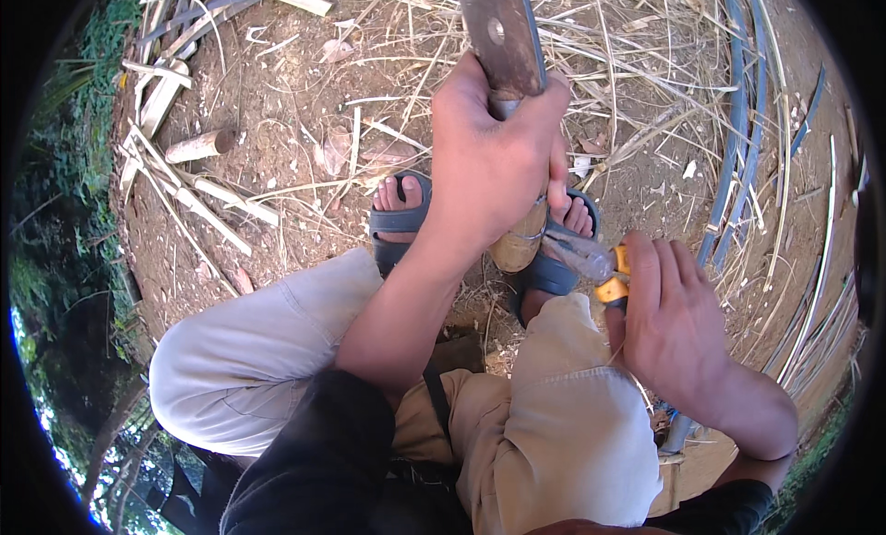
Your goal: The person uses a blade to shave layers from a piece of wood, then uses pliers to wrap wire around the handle of the tool.
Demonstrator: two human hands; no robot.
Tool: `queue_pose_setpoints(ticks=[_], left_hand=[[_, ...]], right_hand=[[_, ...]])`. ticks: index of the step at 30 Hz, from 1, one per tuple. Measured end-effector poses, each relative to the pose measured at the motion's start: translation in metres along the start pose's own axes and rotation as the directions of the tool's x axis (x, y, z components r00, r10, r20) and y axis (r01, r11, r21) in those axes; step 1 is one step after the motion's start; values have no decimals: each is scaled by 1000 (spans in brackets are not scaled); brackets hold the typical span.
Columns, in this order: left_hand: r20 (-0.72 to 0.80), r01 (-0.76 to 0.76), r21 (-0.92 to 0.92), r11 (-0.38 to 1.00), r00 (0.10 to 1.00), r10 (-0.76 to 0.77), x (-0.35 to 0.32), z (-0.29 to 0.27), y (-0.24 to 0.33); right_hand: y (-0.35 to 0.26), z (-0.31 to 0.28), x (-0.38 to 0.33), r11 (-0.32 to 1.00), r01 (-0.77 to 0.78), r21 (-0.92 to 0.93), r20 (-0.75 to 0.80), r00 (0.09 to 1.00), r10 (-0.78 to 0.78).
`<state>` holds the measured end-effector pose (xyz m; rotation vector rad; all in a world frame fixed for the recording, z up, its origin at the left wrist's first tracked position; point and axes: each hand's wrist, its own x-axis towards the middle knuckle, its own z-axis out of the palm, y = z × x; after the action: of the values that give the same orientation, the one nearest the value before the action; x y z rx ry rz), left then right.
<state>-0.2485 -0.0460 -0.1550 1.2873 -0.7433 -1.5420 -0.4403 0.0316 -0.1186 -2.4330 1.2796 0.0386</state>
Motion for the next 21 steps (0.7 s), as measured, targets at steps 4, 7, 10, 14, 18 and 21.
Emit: queue_pose_setpoints(ticks=[4,7,10,14,18,21], left_hand=[[22,30,-14,999,999,-29,-2,-6,-8],[24,48,-15,999,999,-48,-1,-10,-5],[42,59,19,998,997,-59,-4,-13,2],[61,-26,12,1000,998,25,-10,-5,7],[25,-95,-37,995,995,96,-14,-2,7],[-5,-151,-30,988,989,151,-17,-3,9]], right_hand=[[4,1,1,940,-66,333,146,989,18],[14,-6,9,812,-106,574,231,972,-37],[23,-10,15,657,-160,737,285,955,-87],[38,-9,22,496,-256,830,384,907,-174],[34,-9,23,-1,-633,774,625,764,-163],[37,-14,32,-293,-810,508,711,586,-388]])
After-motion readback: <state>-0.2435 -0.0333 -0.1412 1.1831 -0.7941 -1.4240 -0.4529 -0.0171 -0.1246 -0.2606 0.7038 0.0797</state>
